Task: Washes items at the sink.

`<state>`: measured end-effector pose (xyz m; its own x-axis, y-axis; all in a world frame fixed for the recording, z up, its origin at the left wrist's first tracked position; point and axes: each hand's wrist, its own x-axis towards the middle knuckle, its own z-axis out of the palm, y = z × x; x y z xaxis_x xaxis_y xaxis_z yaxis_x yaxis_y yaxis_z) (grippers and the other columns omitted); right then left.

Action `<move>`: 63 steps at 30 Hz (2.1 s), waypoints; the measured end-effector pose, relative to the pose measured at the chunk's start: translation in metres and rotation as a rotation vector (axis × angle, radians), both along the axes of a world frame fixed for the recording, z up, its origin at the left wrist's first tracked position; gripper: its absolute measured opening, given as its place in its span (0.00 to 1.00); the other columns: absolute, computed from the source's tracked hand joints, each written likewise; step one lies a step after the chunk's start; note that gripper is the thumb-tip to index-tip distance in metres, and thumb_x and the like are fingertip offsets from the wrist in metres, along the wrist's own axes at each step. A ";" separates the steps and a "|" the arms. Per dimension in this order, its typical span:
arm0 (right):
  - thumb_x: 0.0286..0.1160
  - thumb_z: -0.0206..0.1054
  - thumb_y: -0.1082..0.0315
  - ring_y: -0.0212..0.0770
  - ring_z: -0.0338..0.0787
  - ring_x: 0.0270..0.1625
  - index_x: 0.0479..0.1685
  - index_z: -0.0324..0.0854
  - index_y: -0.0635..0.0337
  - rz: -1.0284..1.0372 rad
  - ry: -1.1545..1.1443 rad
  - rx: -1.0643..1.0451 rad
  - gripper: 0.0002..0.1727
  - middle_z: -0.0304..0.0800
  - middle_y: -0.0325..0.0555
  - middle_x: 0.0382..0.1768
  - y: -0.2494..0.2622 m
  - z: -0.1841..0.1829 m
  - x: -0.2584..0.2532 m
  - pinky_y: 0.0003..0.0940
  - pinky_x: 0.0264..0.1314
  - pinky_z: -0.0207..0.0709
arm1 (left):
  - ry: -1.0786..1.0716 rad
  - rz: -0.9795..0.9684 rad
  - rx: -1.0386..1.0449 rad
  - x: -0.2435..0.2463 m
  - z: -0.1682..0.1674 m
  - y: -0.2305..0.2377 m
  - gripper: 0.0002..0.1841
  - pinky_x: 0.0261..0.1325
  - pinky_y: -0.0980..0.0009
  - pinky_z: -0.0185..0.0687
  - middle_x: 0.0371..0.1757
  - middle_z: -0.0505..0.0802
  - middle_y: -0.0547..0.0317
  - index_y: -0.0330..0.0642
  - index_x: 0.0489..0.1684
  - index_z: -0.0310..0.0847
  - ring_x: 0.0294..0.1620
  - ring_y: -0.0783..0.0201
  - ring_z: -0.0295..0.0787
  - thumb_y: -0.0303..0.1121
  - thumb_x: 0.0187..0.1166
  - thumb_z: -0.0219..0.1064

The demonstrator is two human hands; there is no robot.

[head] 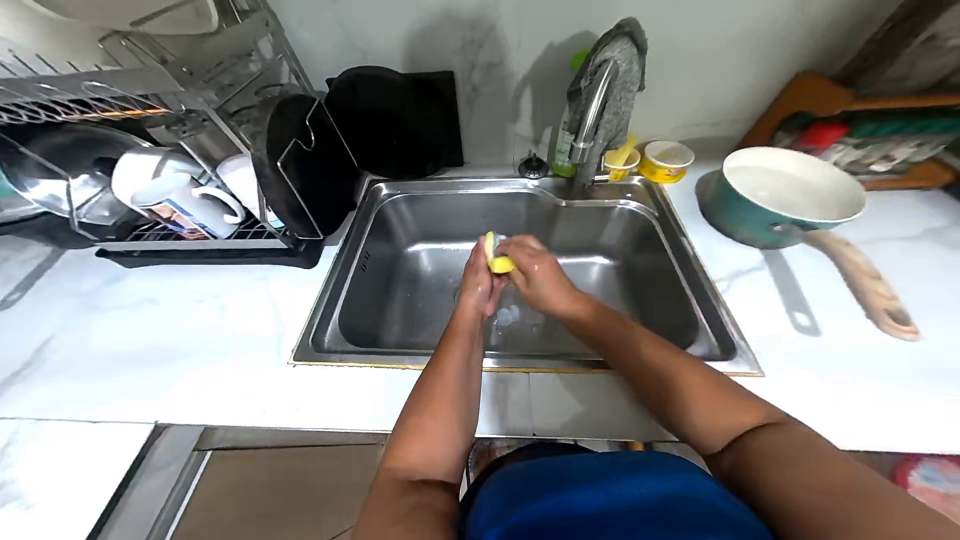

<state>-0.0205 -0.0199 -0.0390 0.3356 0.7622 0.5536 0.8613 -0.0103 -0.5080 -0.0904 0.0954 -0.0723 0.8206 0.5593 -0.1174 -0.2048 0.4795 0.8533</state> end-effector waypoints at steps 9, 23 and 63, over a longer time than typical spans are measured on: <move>0.71 0.67 0.84 0.56 0.89 0.66 0.52 0.90 0.59 0.196 -0.388 -0.225 0.16 0.95 0.51 0.54 0.000 -0.010 0.024 0.59 0.70 0.78 | 0.271 0.077 0.124 -0.003 -0.006 -0.001 0.20 0.14 0.79 0.59 0.16 0.73 0.67 0.50 0.35 0.75 0.10 0.74 0.61 0.51 0.93 0.47; 0.84 0.53 0.82 0.38 0.90 0.49 0.75 0.71 0.63 -0.075 0.818 0.192 0.22 0.89 0.51 0.56 -0.022 0.028 0.009 0.38 0.54 0.86 | 0.144 -0.010 0.030 -0.007 0.000 0.004 0.24 0.12 0.79 0.57 0.10 0.65 0.70 0.51 0.29 0.73 0.07 0.74 0.56 0.52 0.94 0.44; 0.72 0.78 0.64 0.53 0.92 0.46 0.60 0.85 0.64 -0.182 0.675 -0.333 0.20 0.92 0.60 0.47 0.025 0.010 0.022 0.57 0.55 0.85 | 0.382 -0.104 0.296 0.005 -0.002 0.004 0.31 0.20 0.74 0.72 0.22 0.79 0.61 0.46 0.67 0.75 0.15 0.68 0.71 0.62 0.93 0.37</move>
<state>0.0010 0.0049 -0.0287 0.6545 0.7534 -0.0642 0.3365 -0.3662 -0.8676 -0.0858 0.0997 -0.0740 0.8035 0.5312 -0.2688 0.1852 0.2060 0.9609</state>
